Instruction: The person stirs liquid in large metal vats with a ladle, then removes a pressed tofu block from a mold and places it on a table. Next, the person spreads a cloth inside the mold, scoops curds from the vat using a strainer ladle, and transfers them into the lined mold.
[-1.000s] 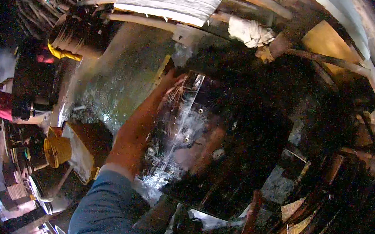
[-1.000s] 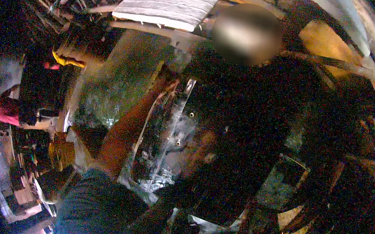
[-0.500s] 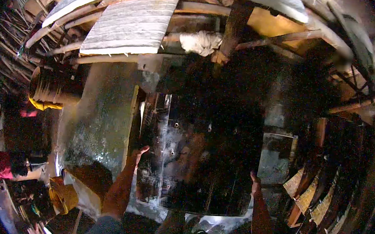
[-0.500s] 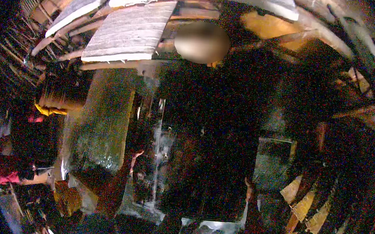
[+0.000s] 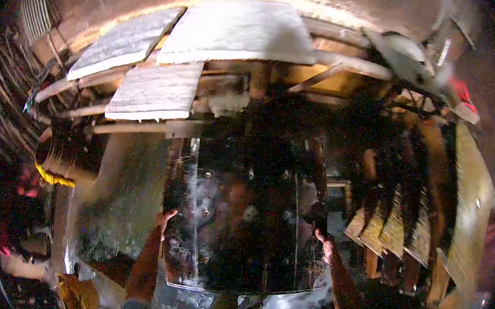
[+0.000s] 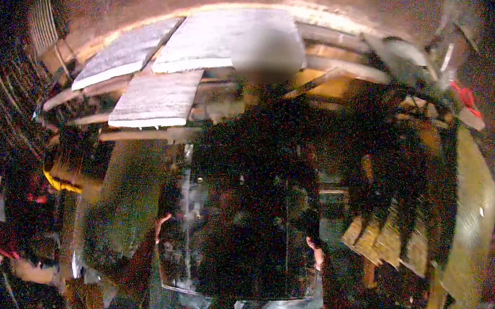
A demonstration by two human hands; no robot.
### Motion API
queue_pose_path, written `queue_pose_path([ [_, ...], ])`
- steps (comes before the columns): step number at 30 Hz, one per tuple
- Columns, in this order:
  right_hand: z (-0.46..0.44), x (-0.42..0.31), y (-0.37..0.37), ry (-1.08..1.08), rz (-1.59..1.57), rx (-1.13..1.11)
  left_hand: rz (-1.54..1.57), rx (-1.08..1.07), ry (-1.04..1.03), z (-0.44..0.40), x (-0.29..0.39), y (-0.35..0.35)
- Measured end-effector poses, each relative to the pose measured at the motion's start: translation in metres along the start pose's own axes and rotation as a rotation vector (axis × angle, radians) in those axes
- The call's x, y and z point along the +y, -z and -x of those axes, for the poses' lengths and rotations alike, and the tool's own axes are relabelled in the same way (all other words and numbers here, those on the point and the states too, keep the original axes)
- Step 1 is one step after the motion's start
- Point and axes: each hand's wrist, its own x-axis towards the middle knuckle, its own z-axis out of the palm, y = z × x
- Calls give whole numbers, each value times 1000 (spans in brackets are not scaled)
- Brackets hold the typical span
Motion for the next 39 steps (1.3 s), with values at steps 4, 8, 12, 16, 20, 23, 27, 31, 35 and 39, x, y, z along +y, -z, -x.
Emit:
queue_pose_path([
  [4,114,-109,27,528,-58,-33,377,33,187,60,67,-30],
  [8,275,-204,90,-67,-76,235,679,-125,316,148,142,-92],
  [12,472,-331,112,266,-50,306,985,-159,270,217,149,-194],
  [16,644,-462,107,486,267,550,1080,-370,117,262,187,-338],
  [20,722,-560,86,682,779,811,1457,-751,182,248,307,-501],
  [23,723,-634,47,790,1348,937,1256,-753,-110,206,426,-625],
  [27,665,-674,-4,849,1846,948,1116,-1005,93,232,621,-679],
  [31,546,-639,4,8,1968,1040,1422,-1210,166,240,640,-685],
  [35,398,-493,116,380,2186,1197,1688,-1304,142,235,555,-684],
  [39,322,-381,162,433,1985,890,1317,-1028,556,238,428,-687],
])
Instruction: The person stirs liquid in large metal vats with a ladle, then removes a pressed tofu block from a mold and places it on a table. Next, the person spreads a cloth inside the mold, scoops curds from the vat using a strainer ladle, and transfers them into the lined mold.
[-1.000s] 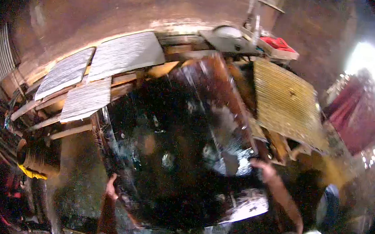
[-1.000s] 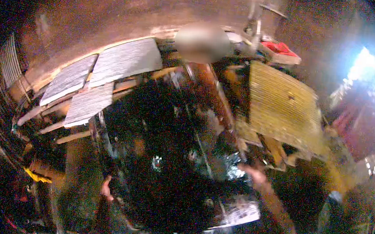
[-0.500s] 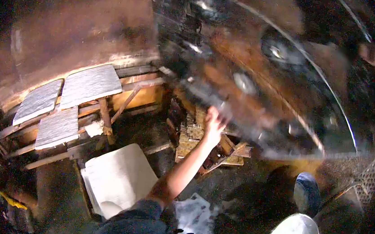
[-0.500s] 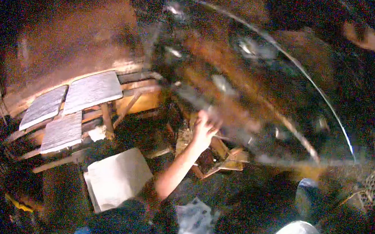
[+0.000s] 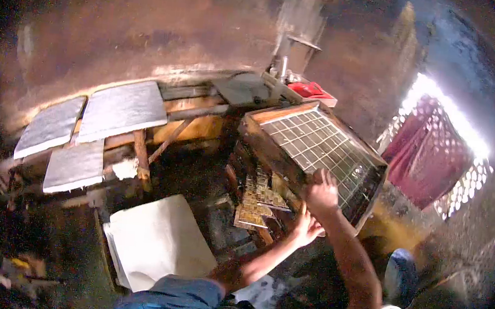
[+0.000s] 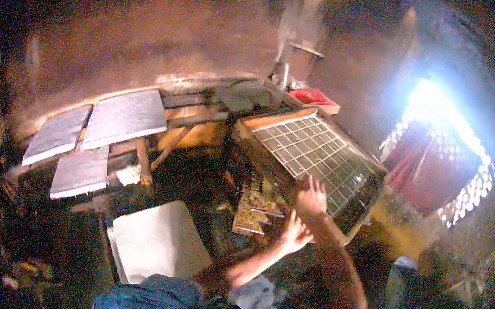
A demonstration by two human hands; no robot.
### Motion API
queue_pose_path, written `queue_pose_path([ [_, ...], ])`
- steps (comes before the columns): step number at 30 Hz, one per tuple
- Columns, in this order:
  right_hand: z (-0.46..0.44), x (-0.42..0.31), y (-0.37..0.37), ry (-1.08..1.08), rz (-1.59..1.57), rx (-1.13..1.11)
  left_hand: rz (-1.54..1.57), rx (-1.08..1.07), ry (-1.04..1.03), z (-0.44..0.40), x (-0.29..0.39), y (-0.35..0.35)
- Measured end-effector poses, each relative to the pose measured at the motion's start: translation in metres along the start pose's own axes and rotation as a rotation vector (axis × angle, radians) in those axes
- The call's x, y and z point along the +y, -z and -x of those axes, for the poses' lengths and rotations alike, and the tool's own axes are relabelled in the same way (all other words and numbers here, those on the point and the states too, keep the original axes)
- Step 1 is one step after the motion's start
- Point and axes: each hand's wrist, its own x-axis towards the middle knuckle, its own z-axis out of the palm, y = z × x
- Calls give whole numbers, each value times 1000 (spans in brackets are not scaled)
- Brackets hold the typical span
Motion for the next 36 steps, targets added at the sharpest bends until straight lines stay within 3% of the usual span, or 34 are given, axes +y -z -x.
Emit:
queue_pose_path([
  [1,-6,-12,-18,-40,37,131,-100,28,-12,-10,-7,23],
  [3,-24,-25,13,-211,-254,-174,-358,-19,-49,-42,-27,73],
  [6,-32,-16,-16,-174,-149,-248,-633,51,-43,-76,-32,82],
  [8,-50,-9,-27,-142,-202,-143,-799,122,-21,-92,-19,78],
  [9,-55,-9,-10,-153,-262,-102,-888,165,15,-91,-11,73],
  [10,-69,-9,6,-221,-315,-243,-951,210,40,-90,0,72],
  [11,-72,-11,-4,-239,-283,-82,-991,228,43,-80,7,73],
  [12,-85,-4,-25,-275,-266,-183,-994,230,18,-62,14,76],
  [14,-83,-11,-4,-300,-369,-132,-1010,226,-104,5,29,87],
  [15,-85,-18,6,-303,-384,-147,-726,63,8,-12,40,193],
  [17,-98,-6,-54,-336,-317,-159,-467,93,-41,65,85,264],
  [18,-104,-13,-51,-272,-125,-121,-339,104,-68,105,106,298],
  [19,-112,-26,-49,-185,62,-77,-349,212,-191,147,121,332],
  [20,-128,-36,-67,-178,140,104,-551,432,-365,188,133,368],
  [22,-155,-123,-27,-89,-21,303,-1267,1083,-517,269,142,436],
  [23,-156,-177,32,-3,-233,294,-1538,1418,-445,305,143,464],
  [24,-184,-211,4,163,-345,256,-1586,1709,-336,340,144,487],
  [25,-197,-269,-12,344,-454,270,-1585,1967,-222,368,146,514],
  [26,-211,-330,-30,514,-561,284,-575,2369,-270,391,166,487],
  [27,-226,-394,-45,680,-664,292,-687,2296,-263,433,167,525],
  [28,-234,-447,-58,835,-758,292,-646,2361,-237,469,163,556],
  [29,-243,-498,-60,993,-841,282,-388,2401,-689,494,175,486],
  [30,-224,-547,-36,1027,-908,115,-259,2482,-571,522,180,529],
  [31,-206,-599,-12,1052,-968,-49,-220,2359,-554,548,187,517],
  [33,-202,-697,-63,1148,-969,-253,-399,2361,-401,585,200,555],
  [36,-162,-812,-98,1215,-827,-343,-217,2112,-751,609,217,603],
])
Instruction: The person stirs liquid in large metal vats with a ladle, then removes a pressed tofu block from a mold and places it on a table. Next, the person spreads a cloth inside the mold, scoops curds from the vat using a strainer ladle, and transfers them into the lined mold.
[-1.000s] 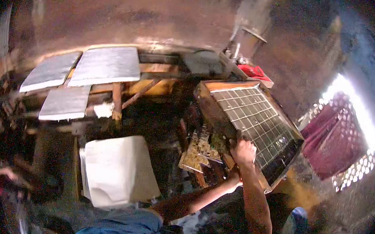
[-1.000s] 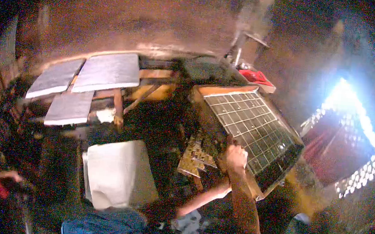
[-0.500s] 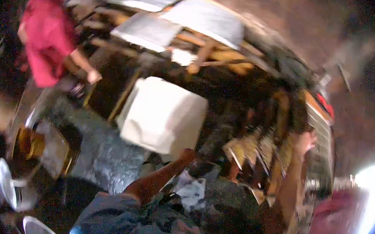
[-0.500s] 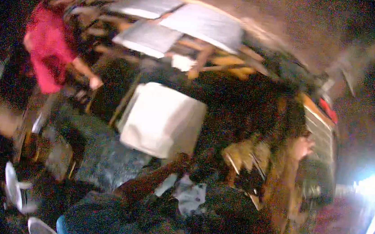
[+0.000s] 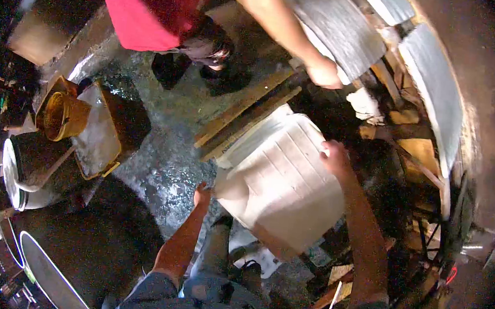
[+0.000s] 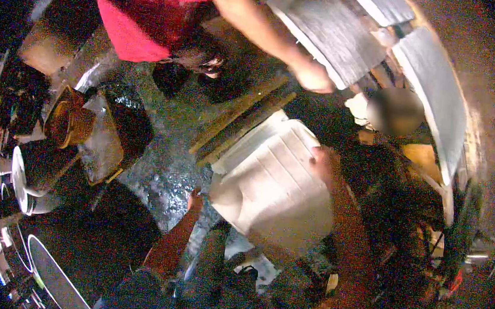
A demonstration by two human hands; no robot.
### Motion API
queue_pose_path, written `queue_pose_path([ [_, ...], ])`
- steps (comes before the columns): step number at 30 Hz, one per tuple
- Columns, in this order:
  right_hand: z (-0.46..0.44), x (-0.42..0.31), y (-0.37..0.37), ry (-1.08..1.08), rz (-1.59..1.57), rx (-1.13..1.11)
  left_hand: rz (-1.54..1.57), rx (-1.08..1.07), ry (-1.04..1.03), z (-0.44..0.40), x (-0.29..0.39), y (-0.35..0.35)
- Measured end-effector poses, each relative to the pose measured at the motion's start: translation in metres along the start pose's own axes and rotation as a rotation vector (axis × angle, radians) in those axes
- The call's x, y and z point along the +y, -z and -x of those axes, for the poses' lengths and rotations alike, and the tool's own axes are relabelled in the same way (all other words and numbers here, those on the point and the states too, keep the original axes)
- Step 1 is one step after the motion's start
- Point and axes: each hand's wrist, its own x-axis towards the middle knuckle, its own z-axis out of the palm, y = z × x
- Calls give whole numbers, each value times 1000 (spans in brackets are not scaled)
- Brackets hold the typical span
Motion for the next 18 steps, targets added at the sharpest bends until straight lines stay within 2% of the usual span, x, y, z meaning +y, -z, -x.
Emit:
queue_pose_path([
  [3,-80,-24,-58,150,219,-149,996,-475,264,-29,15,-11],
  [5,-118,-27,-100,293,263,-183,1002,-491,227,-41,29,-29],
  [7,-145,-28,-146,338,281,-230,330,-214,0,-54,36,-47],
  [8,-160,-23,-171,454,388,-313,361,-287,-59,-69,28,-53],
  [9,-167,-34,-181,262,345,-370,396,-361,-115,-78,34,-55],
  [10,-175,-43,-187,203,402,-468,357,-381,-92,-78,38,-51],
  [11,-185,-43,-197,147,457,-566,64,-329,-131,-72,51,-39],
  [12,-189,-35,-208,168,445,-454,-229,-277,-158,-66,60,-27],
  [13,-191,-24,-214,185,425,-347,39,-328,-139,-73,39,-22],
  [14,-206,-9,-215,162,584,-569,307,-375,-121,-85,-1,-22],
  [15,-206,17,-223,120,475,-229,227,-355,-189,-61,34,0],
  [16,-219,12,-181,167,677,-411,147,-330,-255,-36,74,23],
  [18,-220,40,-139,104,657,-50,565,-381,-269,-10,76,40],
])
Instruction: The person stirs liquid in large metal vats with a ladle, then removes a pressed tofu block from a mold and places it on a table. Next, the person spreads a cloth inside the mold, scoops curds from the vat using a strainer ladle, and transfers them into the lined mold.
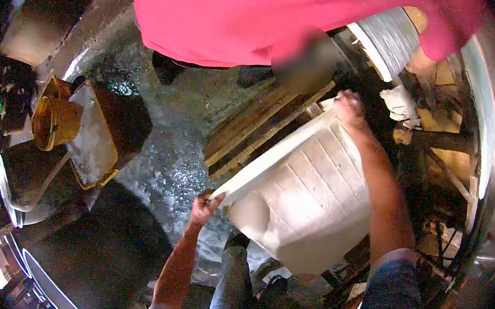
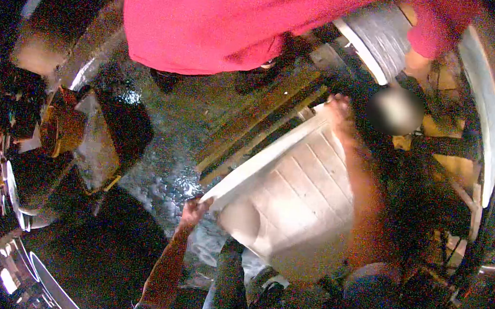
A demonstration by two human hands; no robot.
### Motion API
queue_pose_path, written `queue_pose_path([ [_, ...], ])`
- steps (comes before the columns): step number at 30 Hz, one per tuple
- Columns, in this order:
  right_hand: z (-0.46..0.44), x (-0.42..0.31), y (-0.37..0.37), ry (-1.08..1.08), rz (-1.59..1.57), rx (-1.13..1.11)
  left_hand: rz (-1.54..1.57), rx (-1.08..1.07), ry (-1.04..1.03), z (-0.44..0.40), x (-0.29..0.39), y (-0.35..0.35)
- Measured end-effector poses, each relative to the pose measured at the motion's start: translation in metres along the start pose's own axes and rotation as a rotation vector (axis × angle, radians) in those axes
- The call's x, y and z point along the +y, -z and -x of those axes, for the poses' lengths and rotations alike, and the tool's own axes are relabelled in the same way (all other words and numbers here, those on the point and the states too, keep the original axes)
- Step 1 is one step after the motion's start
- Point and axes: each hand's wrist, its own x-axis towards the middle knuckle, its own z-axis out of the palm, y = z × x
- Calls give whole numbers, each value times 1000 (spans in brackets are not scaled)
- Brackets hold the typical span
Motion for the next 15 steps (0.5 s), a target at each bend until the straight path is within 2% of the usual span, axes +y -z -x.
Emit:
queue_pose_path([
  [1,17,26,22,94,82,143,-56,-26,88,10,5,8],
  [2,29,58,6,80,50,320,-143,-162,40,29,38,0],
  [3,57,69,58,75,96,192,-357,-154,89,42,34,-2],
  [4,77,99,35,-7,116,224,-440,-132,-22,59,12,-3],
  [5,117,119,48,-53,142,219,-517,-109,-139,79,-8,-9],
  [6,158,133,56,-261,-142,372,-688,-111,-134,103,-7,-24],
  [7,199,157,67,-215,8,188,-859,-107,-133,125,-1,-45],
  [8,247,186,75,-172,155,-2,-978,-215,-16,154,17,-75],
  [9,298,211,76,-257,83,86,-1093,-321,108,182,27,-107],
  [10,353,243,69,-338,11,176,-1115,-456,84,206,16,-132],
  [11,417,286,51,-376,-147,102,-1136,-595,59,235,-1,-158],
  [13,554,341,43,-529,-413,-41,-870,-625,-195,308,-44,-221],
  [14,632,340,49,-634,-484,-97,-512,-897,60,341,-55,-258],
  [15,709,325,63,-739,-553,-141,-537,-1045,92,379,-79,-298],
])
